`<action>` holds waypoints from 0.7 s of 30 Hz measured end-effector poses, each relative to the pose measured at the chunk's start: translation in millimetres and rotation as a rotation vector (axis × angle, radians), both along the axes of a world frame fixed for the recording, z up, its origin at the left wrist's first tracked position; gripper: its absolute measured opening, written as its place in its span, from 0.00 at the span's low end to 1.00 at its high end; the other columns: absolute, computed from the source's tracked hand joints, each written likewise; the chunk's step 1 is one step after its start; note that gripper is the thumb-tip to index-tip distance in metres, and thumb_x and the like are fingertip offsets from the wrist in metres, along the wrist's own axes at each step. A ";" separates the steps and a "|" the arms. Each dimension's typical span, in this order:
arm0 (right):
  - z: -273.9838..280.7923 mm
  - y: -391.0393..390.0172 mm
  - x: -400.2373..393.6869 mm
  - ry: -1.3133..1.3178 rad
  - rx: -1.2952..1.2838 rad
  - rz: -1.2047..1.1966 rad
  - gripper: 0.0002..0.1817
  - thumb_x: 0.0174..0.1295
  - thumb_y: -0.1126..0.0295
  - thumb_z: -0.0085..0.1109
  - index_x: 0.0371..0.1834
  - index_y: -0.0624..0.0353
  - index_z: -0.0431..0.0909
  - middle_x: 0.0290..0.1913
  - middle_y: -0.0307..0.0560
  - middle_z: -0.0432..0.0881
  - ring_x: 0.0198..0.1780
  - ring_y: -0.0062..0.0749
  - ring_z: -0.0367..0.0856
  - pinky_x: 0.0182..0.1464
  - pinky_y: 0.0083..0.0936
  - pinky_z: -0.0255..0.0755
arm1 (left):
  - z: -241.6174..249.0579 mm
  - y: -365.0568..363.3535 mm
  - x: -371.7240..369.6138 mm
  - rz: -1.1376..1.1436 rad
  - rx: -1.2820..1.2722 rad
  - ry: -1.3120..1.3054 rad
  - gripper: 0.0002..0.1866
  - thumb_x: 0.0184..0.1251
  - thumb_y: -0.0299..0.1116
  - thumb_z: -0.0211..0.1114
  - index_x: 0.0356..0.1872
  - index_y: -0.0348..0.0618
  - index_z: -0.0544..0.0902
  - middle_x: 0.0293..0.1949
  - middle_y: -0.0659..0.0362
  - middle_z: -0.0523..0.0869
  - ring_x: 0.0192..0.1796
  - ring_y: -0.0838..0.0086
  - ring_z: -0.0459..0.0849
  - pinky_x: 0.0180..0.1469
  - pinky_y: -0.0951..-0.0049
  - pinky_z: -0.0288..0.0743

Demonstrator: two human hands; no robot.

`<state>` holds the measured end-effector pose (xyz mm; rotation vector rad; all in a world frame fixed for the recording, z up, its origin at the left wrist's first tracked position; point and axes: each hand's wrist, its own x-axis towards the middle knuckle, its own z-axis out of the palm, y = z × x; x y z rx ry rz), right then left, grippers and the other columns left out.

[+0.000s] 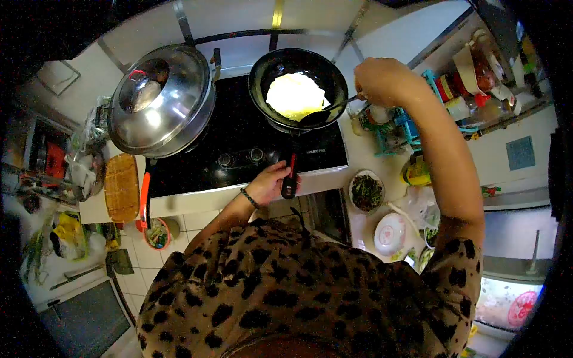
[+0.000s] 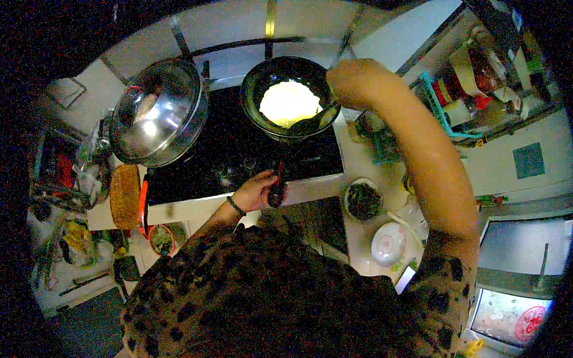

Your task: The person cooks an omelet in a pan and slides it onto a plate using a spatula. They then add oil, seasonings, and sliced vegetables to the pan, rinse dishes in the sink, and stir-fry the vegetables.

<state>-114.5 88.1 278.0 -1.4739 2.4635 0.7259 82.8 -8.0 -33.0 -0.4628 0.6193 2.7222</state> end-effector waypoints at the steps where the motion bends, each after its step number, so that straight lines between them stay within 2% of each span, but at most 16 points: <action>1: -13.9 -4.1 -3.2 -0.002 -0.001 0.000 0.08 0.50 0.71 0.56 0.30 0.61 0.81 0.37 0.57 0.82 0.39 0.49 0.82 0.41 0.38 0.75 | 1.1 0.1 1.3 0.002 -0.032 0.013 0.12 0.70 0.31 0.51 0.51 0.40 0.67 0.40 0.49 0.81 0.42 0.58 0.83 0.48 0.56 0.78; 3: -42.0 -17.7 -11.0 0.129 0.040 0.024 0.08 0.51 0.70 0.57 0.31 0.61 0.81 0.38 0.54 0.82 0.40 0.48 0.82 0.41 0.37 0.76 | 0.2 -0.7 -0.7 0.006 -0.073 0.040 0.12 0.70 0.32 0.51 0.51 0.41 0.68 0.40 0.49 0.81 0.42 0.59 0.83 0.47 0.56 0.78; 6: -20.9 -6.0 -21.4 0.167 -0.025 -0.031 0.08 0.51 0.69 0.57 0.31 0.61 0.81 0.38 0.53 0.83 0.40 0.47 0.82 0.42 0.38 0.76 | -4.8 4.7 -1.5 0.035 -0.044 0.070 0.12 0.70 0.33 0.52 0.49 0.41 0.69 0.41 0.50 0.81 0.42 0.61 0.83 0.46 0.55 0.78; 8: -20.6 4.1 -47.2 0.233 0.032 0.018 0.08 0.51 0.71 0.54 0.31 0.61 0.81 0.37 0.54 0.82 0.41 0.47 0.82 0.43 0.38 0.76 | 4.5 11.9 0.3 0.086 -0.014 -0.056 0.11 0.70 0.35 0.52 0.49 0.43 0.70 0.40 0.52 0.81 0.39 0.63 0.83 0.45 0.56 0.78; 10: -11.4 4.1 -49.0 0.298 0.057 0.003 0.09 0.50 0.71 0.54 0.32 0.60 0.81 0.38 0.54 0.82 0.42 0.46 0.82 0.43 0.38 0.76 | -3.5 15.9 -1.8 0.092 -0.021 -0.021 0.11 0.70 0.36 0.51 0.49 0.44 0.70 0.38 0.53 0.81 0.38 0.65 0.82 0.44 0.57 0.79; 12: -39.0 -2.7 -62.8 0.308 0.073 -0.002 0.09 0.51 0.69 0.54 0.33 0.60 0.81 0.40 0.53 0.82 0.42 0.45 0.82 0.42 0.37 0.76 | -10.5 18.2 -2.4 0.095 -0.033 0.014 0.11 0.70 0.37 0.51 0.49 0.44 0.71 0.37 0.55 0.81 0.36 0.66 0.82 0.43 0.58 0.79; 14: -58.6 -7.8 -73.5 0.303 -0.007 -0.022 0.13 0.52 0.73 0.55 0.41 0.61 0.79 0.43 0.54 0.82 0.47 0.45 0.81 0.45 0.37 0.76 | -12.7 17.2 -5.8 0.070 -0.063 0.016 0.12 0.71 0.38 0.50 0.49 0.46 0.71 0.35 0.57 0.80 0.35 0.68 0.80 0.41 0.59 0.79; 16: -40.9 -7.5 -73.5 0.308 -0.006 -0.014 0.12 0.52 0.74 0.55 0.41 0.60 0.80 0.42 0.54 0.82 0.45 0.45 0.81 0.44 0.37 0.76 | -5.1 15.6 -3.8 0.079 -0.076 0.038 0.11 0.71 0.38 0.50 0.49 0.46 0.71 0.35 0.58 0.80 0.35 0.69 0.80 0.41 0.59 0.79; 18: -25.7 -2.5 -82.6 0.298 0.134 -0.040 0.10 0.52 0.73 0.55 0.37 0.60 0.81 0.41 0.53 0.82 0.45 0.45 0.82 0.42 0.38 0.77 | 5.3 16.9 -1.9 0.087 -0.083 0.053 0.11 0.71 0.38 0.50 0.49 0.46 0.71 0.35 0.58 0.79 0.35 0.70 0.80 0.41 0.60 0.79; 19: -26.8 1.6 -85.1 0.348 0.025 0.035 0.08 0.51 0.72 0.55 0.32 0.60 0.82 0.39 0.52 0.83 0.42 0.45 0.83 0.39 0.37 0.78 | 11.0 16.8 -2.3 0.086 -0.065 0.025 0.10 0.72 0.36 0.48 0.49 0.46 0.69 0.35 0.56 0.79 0.34 0.69 0.78 0.40 0.61 0.77; 21: -62.9 1.1 -104.0 0.390 -0.077 0.099 0.07 0.50 0.71 0.55 0.29 0.57 0.82 0.35 0.52 0.82 0.40 0.44 0.82 0.39 0.37 0.77 | 12.6 19.0 0.7 0.084 -0.050 -0.010 0.09 0.73 0.34 0.47 0.49 0.46 0.68 0.34 0.55 0.78 0.33 0.69 0.77 0.39 0.62 0.75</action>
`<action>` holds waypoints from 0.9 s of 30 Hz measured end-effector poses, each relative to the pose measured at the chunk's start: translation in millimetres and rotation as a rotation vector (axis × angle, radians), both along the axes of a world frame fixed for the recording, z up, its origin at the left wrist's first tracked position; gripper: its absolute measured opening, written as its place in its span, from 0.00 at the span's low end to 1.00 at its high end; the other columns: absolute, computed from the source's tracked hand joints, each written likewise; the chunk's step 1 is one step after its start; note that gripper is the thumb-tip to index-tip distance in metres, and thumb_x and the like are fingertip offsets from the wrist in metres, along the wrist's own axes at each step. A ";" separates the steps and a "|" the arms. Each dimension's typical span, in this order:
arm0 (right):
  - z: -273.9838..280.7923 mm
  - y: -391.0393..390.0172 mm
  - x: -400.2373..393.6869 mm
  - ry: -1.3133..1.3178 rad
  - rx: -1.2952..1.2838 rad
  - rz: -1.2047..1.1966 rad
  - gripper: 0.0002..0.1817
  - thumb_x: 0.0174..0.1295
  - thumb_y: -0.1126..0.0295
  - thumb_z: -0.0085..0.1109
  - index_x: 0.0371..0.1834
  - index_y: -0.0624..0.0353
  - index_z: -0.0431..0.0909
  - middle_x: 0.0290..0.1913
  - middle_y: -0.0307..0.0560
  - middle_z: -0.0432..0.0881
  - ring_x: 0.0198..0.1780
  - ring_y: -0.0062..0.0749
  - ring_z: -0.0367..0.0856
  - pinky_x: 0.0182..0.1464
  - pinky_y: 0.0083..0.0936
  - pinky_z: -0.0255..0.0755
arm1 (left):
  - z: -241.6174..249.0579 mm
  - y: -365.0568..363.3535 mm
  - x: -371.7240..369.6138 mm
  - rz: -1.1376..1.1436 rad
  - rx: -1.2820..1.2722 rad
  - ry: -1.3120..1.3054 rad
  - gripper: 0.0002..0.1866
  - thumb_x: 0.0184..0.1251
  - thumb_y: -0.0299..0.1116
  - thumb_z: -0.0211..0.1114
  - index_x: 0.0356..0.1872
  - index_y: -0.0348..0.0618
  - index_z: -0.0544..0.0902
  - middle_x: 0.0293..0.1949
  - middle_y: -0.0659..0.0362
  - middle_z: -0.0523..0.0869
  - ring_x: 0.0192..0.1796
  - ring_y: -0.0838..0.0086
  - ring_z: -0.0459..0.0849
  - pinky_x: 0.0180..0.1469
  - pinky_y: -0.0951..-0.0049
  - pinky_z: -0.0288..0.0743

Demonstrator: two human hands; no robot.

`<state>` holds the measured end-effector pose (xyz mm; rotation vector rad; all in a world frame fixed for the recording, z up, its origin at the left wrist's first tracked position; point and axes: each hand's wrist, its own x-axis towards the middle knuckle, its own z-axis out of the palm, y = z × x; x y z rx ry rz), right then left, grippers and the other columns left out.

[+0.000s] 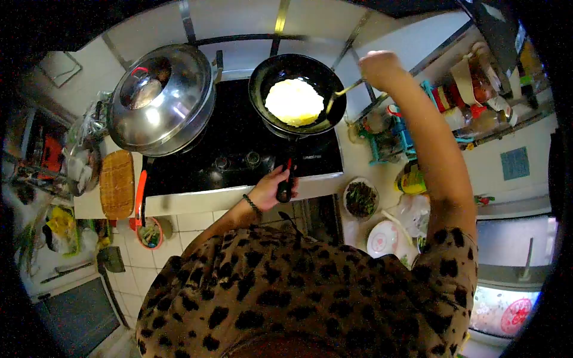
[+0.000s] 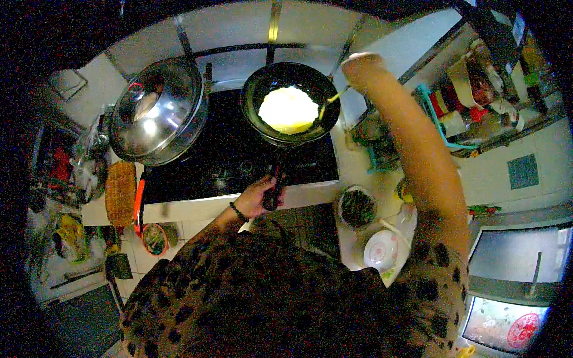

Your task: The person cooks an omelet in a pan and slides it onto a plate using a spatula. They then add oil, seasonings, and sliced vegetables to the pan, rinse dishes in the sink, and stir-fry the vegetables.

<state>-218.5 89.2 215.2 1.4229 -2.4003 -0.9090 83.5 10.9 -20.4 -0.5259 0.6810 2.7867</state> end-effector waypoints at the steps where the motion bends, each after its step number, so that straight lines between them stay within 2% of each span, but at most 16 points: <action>1: -7.4 -2.1 -2.0 0.048 -0.093 0.081 0.06 0.49 0.70 0.56 0.27 0.54 0.82 0.31 0.51 0.81 0.37 0.43 0.82 0.39 0.36 0.76 | -0.6 0.5 0.1 0.011 0.003 0.010 0.09 0.72 0.34 0.48 0.49 0.45 0.68 0.34 0.55 0.78 0.33 0.68 0.77 0.39 0.62 0.76; 6: -5.5 0.5 -11.6 0.043 -0.088 0.129 0.07 0.49 0.68 0.56 0.29 0.51 0.83 0.31 0.50 0.81 0.38 0.42 0.81 0.38 0.34 0.76 | -8.6 -0.1 -5.1 0.071 0.028 -0.050 0.10 0.71 0.33 0.51 0.50 0.45 0.68 0.33 0.55 0.78 0.31 0.68 0.77 0.36 0.64 0.76; 8: -5.9 6.2 -15.4 0.081 -0.058 0.133 0.07 0.49 0.68 0.57 0.30 0.50 0.83 0.32 0.50 0.81 0.39 0.41 0.81 0.38 0.34 0.76 | -2.1 -4.7 -8.9 0.008 0.027 0.042 0.12 0.70 0.34 0.53 0.51 0.45 0.68 0.32 0.55 0.78 0.29 0.70 0.76 0.33 0.68 0.75; 10: 10.4 15.2 3.5 -0.032 -0.009 -0.046 0.06 0.50 0.67 0.56 0.29 0.51 0.83 0.32 0.50 0.82 0.38 0.42 0.81 0.38 0.34 0.76 | 6.2 -8.4 -13.0 -0.023 0.003 0.032 0.13 0.70 0.34 0.53 0.52 0.45 0.68 0.31 0.56 0.78 0.28 0.71 0.75 0.31 0.70 0.73; 13: 25.5 36.9 50.3 -0.134 -0.075 -0.032 0.10 0.53 0.69 0.53 0.32 0.56 0.83 0.36 0.53 0.83 0.39 0.45 0.83 0.37 0.38 0.77 | 2.5 -5.2 -16.8 -0.037 0.032 0.024 0.13 0.69 0.34 0.53 0.52 0.46 0.69 0.30 0.58 0.77 0.26 0.74 0.72 0.27 0.73 0.68; 16: 19.9 35.1 91.7 -0.080 -0.003 -0.078 0.08 0.52 0.69 0.54 0.31 0.54 0.82 0.33 0.51 0.82 0.36 0.45 0.83 0.37 0.36 0.77 | -5.6 -3.1 -23.8 -0.044 0.086 0.038 0.13 0.69 0.34 0.53 0.52 0.46 0.69 0.27 0.60 0.75 0.24 0.77 0.69 0.24 0.75 0.64; 18: 0.7 19.9 106.5 -0.131 -0.042 -0.067 0.07 0.51 0.69 0.54 0.30 0.55 0.82 0.33 0.52 0.83 0.36 0.45 0.83 0.37 0.36 0.77 | -10.8 -2.0 -25.6 -0.064 0.094 0.037 0.13 0.69 0.34 0.54 0.52 0.46 0.69 0.26 0.61 0.73 0.23 0.78 0.68 0.24 0.76 0.62; 23: -23.9 -0.5 95.9 -0.180 -0.180 -0.096 0.07 0.50 0.70 0.54 0.27 0.57 0.82 0.32 0.53 0.83 0.36 0.43 0.84 0.36 0.35 0.77 | -9.5 -0.8 -25.6 -0.030 0.058 0.005 0.11 0.68 0.33 0.55 0.49 0.46 0.70 0.24 0.63 0.70 0.22 0.80 0.66 0.23 0.79 0.61; 25: -1.3 7.0 103.3 -0.195 -0.141 -0.149 0.12 0.55 0.67 0.50 0.32 0.58 0.84 0.37 0.53 0.84 0.40 0.46 0.83 0.39 0.38 0.77 | -9.8 -2.7 -26.3 -0.024 0.073 -0.001 0.11 0.68 0.32 0.55 0.48 0.46 0.70 0.24 0.63 0.70 0.22 0.80 0.66 0.22 0.79 0.61; 27: 7.9 4.8 116.3 -0.192 -0.063 -0.160 0.12 0.56 0.66 0.50 0.33 0.57 0.84 0.37 0.53 0.84 0.40 0.46 0.83 0.40 0.38 0.77 | -10.1 0.9 -26.1 -0.020 0.100 -0.011 0.10 0.68 0.32 0.55 0.48 0.47 0.70 0.24 0.63 0.71 0.22 0.80 0.66 0.22 0.80 0.60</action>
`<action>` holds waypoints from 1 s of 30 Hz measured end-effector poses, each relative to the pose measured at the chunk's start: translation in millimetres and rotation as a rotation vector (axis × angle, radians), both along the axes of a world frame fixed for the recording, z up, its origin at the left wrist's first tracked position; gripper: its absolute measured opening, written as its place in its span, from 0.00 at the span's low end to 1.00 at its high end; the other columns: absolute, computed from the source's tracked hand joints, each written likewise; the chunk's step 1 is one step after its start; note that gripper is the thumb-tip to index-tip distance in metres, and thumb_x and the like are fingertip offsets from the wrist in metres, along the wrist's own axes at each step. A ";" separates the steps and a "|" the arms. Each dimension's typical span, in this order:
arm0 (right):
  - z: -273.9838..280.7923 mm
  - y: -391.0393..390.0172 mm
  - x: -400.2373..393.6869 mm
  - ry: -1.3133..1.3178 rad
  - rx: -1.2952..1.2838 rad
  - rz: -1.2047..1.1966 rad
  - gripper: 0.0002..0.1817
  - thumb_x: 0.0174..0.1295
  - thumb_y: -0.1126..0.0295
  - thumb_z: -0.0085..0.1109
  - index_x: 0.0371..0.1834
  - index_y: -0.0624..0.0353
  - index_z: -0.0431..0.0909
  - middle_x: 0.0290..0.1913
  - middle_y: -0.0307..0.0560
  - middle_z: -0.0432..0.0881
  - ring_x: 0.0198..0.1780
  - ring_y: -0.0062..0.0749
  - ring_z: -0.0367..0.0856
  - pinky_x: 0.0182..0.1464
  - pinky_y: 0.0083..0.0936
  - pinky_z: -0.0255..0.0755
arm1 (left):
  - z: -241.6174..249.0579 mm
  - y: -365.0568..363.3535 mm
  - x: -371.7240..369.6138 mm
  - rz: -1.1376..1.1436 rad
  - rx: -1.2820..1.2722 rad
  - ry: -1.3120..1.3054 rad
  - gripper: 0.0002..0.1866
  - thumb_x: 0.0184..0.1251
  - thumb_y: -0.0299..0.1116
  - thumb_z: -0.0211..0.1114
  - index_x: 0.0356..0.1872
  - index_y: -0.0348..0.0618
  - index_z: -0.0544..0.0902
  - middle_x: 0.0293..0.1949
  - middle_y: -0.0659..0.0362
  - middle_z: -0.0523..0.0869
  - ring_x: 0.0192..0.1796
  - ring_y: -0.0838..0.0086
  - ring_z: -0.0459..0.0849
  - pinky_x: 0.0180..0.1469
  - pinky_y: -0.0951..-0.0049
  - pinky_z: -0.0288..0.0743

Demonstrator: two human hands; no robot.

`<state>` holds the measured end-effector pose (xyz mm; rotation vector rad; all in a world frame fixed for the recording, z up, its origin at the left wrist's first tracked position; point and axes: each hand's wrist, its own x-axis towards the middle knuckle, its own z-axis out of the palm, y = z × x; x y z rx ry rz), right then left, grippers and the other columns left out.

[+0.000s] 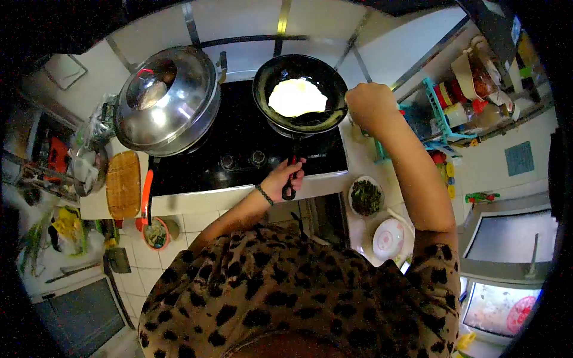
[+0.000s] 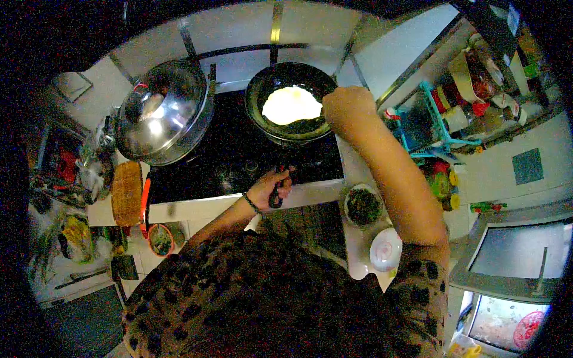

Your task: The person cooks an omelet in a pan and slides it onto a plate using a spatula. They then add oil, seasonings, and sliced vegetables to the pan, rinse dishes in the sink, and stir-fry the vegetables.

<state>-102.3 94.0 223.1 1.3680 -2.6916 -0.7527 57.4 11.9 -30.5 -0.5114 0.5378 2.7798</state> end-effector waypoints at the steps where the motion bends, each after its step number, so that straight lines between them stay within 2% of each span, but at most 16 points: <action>1: -4.1 -4.5 3.6 -0.023 -0.005 0.030 0.12 0.56 0.66 0.50 0.34 0.57 0.84 0.38 0.53 0.83 0.40 0.46 0.83 0.40 0.38 0.77 | 1.2 0.3 -0.3 0.006 -0.004 0.019 0.10 0.67 0.32 0.55 0.48 0.47 0.70 0.24 0.63 0.71 0.22 0.80 0.66 0.22 0.80 0.60; 3: -20.8 -19.0 2.2 -0.115 -0.055 0.061 0.12 0.56 0.67 0.50 0.33 0.58 0.84 0.38 0.53 0.84 0.40 0.46 0.83 0.40 0.38 0.77 | 2.0 1.2 1.1 0.019 -0.018 0.052 0.11 0.67 0.31 0.55 0.49 0.47 0.71 0.24 0.63 0.71 0.22 0.80 0.66 0.22 0.79 0.61; 4: -31.2 -29.7 -1.0 -0.069 -0.103 0.093 0.13 0.56 0.67 0.49 0.33 0.59 0.83 0.37 0.53 0.84 0.39 0.45 0.83 0.40 0.38 0.77 | 1.5 1.3 1.4 0.013 -0.024 0.053 0.11 0.67 0.31 0.55 0.49 0.47 0.71 0.24 0.63 0.71 0.22 0.80 0.66 0.22 0.79 0.61; 6: -31.7 -44.3 -4.8 -0.056 -0.212 0.072 0.08 0.50 0.72 0.53 0.28 0.59 0.82 0.33 0.56 0.82 0.37 0.46 0.83 0.38 0.39 0.77 | 2.7 -0.3 -0.5 0.005 -0.036 0.055 0.11 0.67 0.31 0.55 0.49 0.46 0.71 0.25 0.62 0.71 0.22 0.79 0.66 0.22 0.79 0.61; 7: -24.6 -41.3 -4.3 -0.054 -0.218 0.069 0.08 0.50 0.72 0.53 0.28 0.59 0.82 0.33 0.56 0.82 0.37 0.46 0.83 0.38 0.39 0.77 | 3.6 -2.9 -1.2 0.002 -0.042 0.057 0.11 0.67 0.31 0.55 0.49 0.46 0.71 0.25 0.62 0.71 0.22 0.79 0.66 0.22 0.79 0.61; 11: 20.1 0.2 -0.7 0.081 -0.078 0.116 0.07 0.49 0.74 0.54 0.27 0.58 0.82 0.32 0.54 0.83 0.37 0.45 0.83 0.37 0.37 0.77 | 2.1 -3.0 -0.5 -0.019 -0.057 0.000 0.12 0.67 0.32 0.55 0.50 0.46 0.70 0.25 0.62 0.71 0.22 0.79 0.67 0.23 0.78 0.63; 14: 16.5 18.3 -14.5 0.150 0.051 0.088 0.06 0.50 0.72 0.54 0.26 0.57 0.82 0.31 0.52 0.83 0.37 0.45 0.83 0.37 0.35 0.77 | -0.4 -3.2 1.5 -0.007 -0.060 -0.004 0.12 0.67 0.32 0.55 0.50 0.46 0.70 0.25 0.62 0.71 0.22 0.79 0.67 0.23 0.78 0.63; 20: -28.1 -0.4 -74.5 0.222 -0.024 0.157 0.08 0.52 0.70 0.52 0.28 0.55 0.82 0.32 0.51 0.83 0.37 0.42 0.83 0.36 0.36 0.77 | -6.6 -3.3 -1.6 -0.012 -0.043 0.036 0.10 0.67 0.32 0.55 0.48 0.46 0.70 0.25 0.62 0.71 0.22 0.79 0.67 0.23 0.78 0.62; 24: -0.1 17.9 -96.1 0.231 0.010 0.144 0.08 0.52 0.70 0.52 0.28 0.53 0.83 0.32 0.50 0.83 0.37 0.41 0.83 0.36 0.36 0.77 | 1.3 -7.4 2.2 -0.020 0.000 0.030 0.10 0.67 0.31 0.55 0.48 0.46 0.70 0.25 0.63 0.71 0.22 0.79 0.67 0.22 0.78 0.61; 27: -4.9 14.8 -120.9 0.228 0.059 0.149 0.07 0.49 0.69 0.54 0.27 0.52 0.83 0.29 0.47 0.82 0.36 0.41 0.82 0.36 0.35 0.75 | -3.2 -5.5 1.8 -0.007 -0.014 0.054 0.11 0.67 0.31 0.55 0.48 0.47 0.70 0.23 0.63 0.71 0.22 0.79 0.67 0.22 0.78 0.60; 29: -37.7 5.5 -158.9 0.351 -0.280 0.542 0.07 0.48 0.67 0.53 0.22 0.54 0.80 0.29 0.47 0.81 0.33 0.40 0.81 0.34 0.34 0.74 | -1.3 -6.7 2.1 -0.006 -0.024 0.060 0.11 0.67 0.32 0.55 0.48 0.47 0.70 0.23 0.63 0.71 0.22 0.80 0.67 0.22 0.78 0.60; 30: -39.3 0.6 -162.1 0.355 -0.282 0.545 0.07 0.48 0.67 0.53 0.22 0.54 0.80 0.29 0.47 0.81 0.33 0.40 0.81 0.34 0.34 0.74 | 0.0 -5.9 3.1 -0.018 -0.041 0.035 0.11 0.67 0.32 0.55 0.48 0.47 0.70 0.24 0.63 0.71 0.22 0.80 0.67 0.22 0.78 0.60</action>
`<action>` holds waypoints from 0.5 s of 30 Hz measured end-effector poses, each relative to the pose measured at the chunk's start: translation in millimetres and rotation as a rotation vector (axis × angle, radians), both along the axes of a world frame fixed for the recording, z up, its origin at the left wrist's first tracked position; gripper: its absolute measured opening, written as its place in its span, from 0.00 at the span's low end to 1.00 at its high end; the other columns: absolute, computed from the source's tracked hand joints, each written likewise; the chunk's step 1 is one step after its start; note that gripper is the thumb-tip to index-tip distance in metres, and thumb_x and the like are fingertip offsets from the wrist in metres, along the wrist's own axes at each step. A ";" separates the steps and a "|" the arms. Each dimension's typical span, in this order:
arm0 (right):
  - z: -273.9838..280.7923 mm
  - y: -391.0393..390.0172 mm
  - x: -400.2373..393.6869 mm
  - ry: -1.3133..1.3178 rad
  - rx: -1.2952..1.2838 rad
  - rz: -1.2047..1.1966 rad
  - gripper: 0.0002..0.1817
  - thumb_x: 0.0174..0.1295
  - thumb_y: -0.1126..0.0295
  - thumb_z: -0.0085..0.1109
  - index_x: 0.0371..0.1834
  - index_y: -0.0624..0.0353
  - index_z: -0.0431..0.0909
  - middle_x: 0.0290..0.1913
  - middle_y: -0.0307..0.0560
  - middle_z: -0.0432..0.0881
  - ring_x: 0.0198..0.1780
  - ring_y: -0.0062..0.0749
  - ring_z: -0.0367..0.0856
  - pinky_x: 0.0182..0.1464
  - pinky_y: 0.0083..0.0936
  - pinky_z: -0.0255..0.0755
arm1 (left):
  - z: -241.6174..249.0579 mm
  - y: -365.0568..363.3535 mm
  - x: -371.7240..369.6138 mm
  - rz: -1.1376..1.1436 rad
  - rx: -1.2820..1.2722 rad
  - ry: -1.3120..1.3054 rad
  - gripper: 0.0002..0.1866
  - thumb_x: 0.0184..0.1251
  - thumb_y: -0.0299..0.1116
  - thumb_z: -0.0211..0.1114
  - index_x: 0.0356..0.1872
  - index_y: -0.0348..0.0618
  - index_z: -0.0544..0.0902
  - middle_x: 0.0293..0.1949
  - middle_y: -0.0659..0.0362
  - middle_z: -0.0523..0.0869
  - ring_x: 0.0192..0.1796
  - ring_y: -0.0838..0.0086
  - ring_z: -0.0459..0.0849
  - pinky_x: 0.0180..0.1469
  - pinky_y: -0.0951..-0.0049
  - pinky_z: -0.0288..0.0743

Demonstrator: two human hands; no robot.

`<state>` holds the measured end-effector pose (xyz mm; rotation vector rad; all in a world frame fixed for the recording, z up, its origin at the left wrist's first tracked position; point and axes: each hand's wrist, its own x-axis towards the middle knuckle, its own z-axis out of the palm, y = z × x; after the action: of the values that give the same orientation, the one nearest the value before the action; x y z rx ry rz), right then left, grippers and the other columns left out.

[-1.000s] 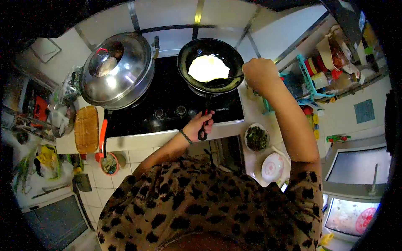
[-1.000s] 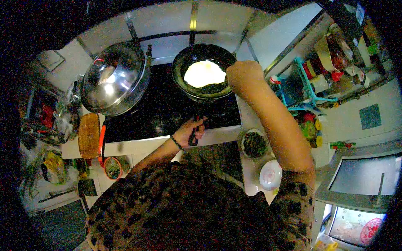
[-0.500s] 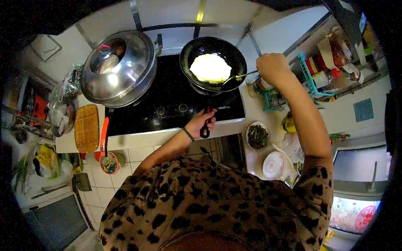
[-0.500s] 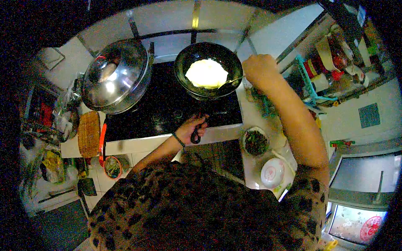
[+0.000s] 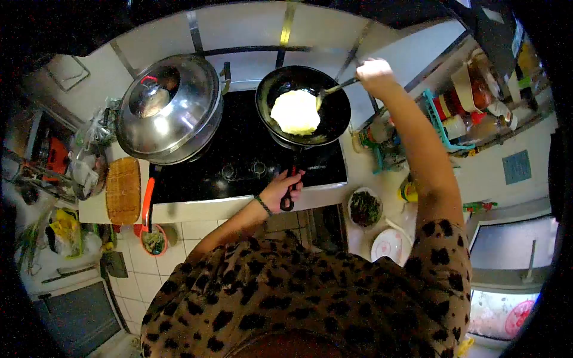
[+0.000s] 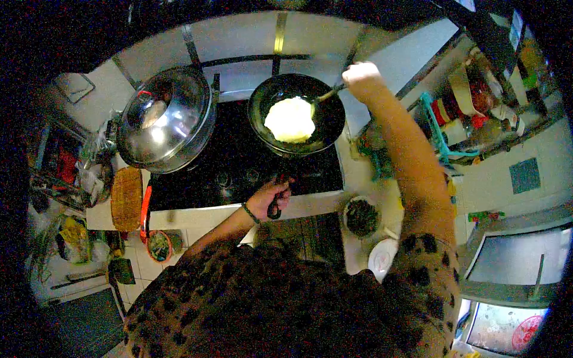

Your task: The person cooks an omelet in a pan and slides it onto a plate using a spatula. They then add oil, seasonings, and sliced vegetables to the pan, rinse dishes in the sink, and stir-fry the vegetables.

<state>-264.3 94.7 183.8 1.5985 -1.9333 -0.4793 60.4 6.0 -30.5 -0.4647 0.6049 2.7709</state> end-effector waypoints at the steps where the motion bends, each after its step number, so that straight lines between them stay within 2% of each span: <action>1: -1.4 -6.7 -3.8 -0.019 -0.036 0.061 0.06 0.46 0.66 0.53 0.21 0.53 0.78 0.27 0.45 0.80 0.32 0.40 0.80 0.33 0.33 0.73 | 1.7 -1.7 -1.5 -0.010 -0.019 -0.024 0.11 0.67 0.33 0.56 0.48 0.47 0.71 0.24 0.63 0.71 0.22 0.80 0.67 0.22 0.78 0.61; 3: -2.2 -13.9 -8.4 -0.031 -0.132 0.093 0.06 0.46 0.65 0.53 0.18 0.52 0.76 0.24 0.43 0.78 0.33 0.39 0.78 0.35 0.34 0.71 | 1.2 -4.8 -0.6 -0.012 0.004 -0.036 0.10 0.67 0.33 0.56 0.48 0.47 0.71 0.24 0.64 0.71 0.21 0.80 0.67 0.22 0.78 0.61; 7: -1.7 -16.2 -9.3 -0.016 -0.009 -0.036 0.07 0.49 0.65 0.52 0.20 0.51 0.78 0.29 0.44 0.79 0.38 0.37 0.78 0.41 0.33 0.70 | -3.8 -0.7 1.8 -0.004 0.046 -0.016 0.10 0.68 0.33 0.56 0.48 0.47 0.71 0.24 0.64 0.71 0.22 0.79 0.67 0.22 0.79 0.62; 10: -18.2 -34.3 0.4 -0.018 -0.036 0.035 0.06 0.50 0.65 0.53 0.22 0.49 0.79 0.30 0.43 0.79 0.39 0.36 0.78 0.42 0.32 0.70 | -4.1 -2.8 1.4 0.001 0.051 -0.003 0.11 0.68 0.32 0.55 0.49 0.46 0.71 0.25 0.63 0.71 0.22 0.79 0.68 0.22 0.79 0.62; 12: -18.1 -28.9 5.8 0.006 -0.060 0.069 0.06 0.50 0.64 0.54 0.24 0.47 0.80 0.29 0.42 0.78 0.37 0.36 0.78 0.40 0.32 0.71 | -8.9 -4.6 0.4 -0.009 0.058 0.010 0.11 0.68 0.32 0.55 0.49 0.45 0.70 0.26 0.61 0.71 0.23 0.78 0.68 0.23 0.78 0.63; 14: -8.0 -14.4 18.9 -0.071 -0.209 0.029 0.06 0.49 0.64 0.54 0.25 0.47 0.81 0.28 0.42 0.78 0.34 0.36 0.78 0.36 0.32 0.73 | -4.0 -3.9 0.9 -0.003 0.035 -0.013 0.11 0.67 0.31 0.55 0.48 0.43 0.70 0.26 0.61 0.72 0.24 0.78 0.69 0.24 0.78 0.64; 15: 1.1 -3.5 33.7 -0.091 -0.178 -0.100 0.07 0.50 0.64 0.54 0.26 0.47 0.82 0.28 0.45 0.80 0.32 0.38 0.80 0.32 0.34 0.74 | -0.8 -4.3 1.1 0.004 0.010 -0.033 0.11 0.67 0.31 0.56 0.48 0.42 0.70 0.26 0.61 0.72 0.24 0.77 0.69 0.24 0.77 0.65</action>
<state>-230.6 91.2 184.9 1.4382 -2.0694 -0.2692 61.6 1.6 -31.3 -0.5089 0.5835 2.7634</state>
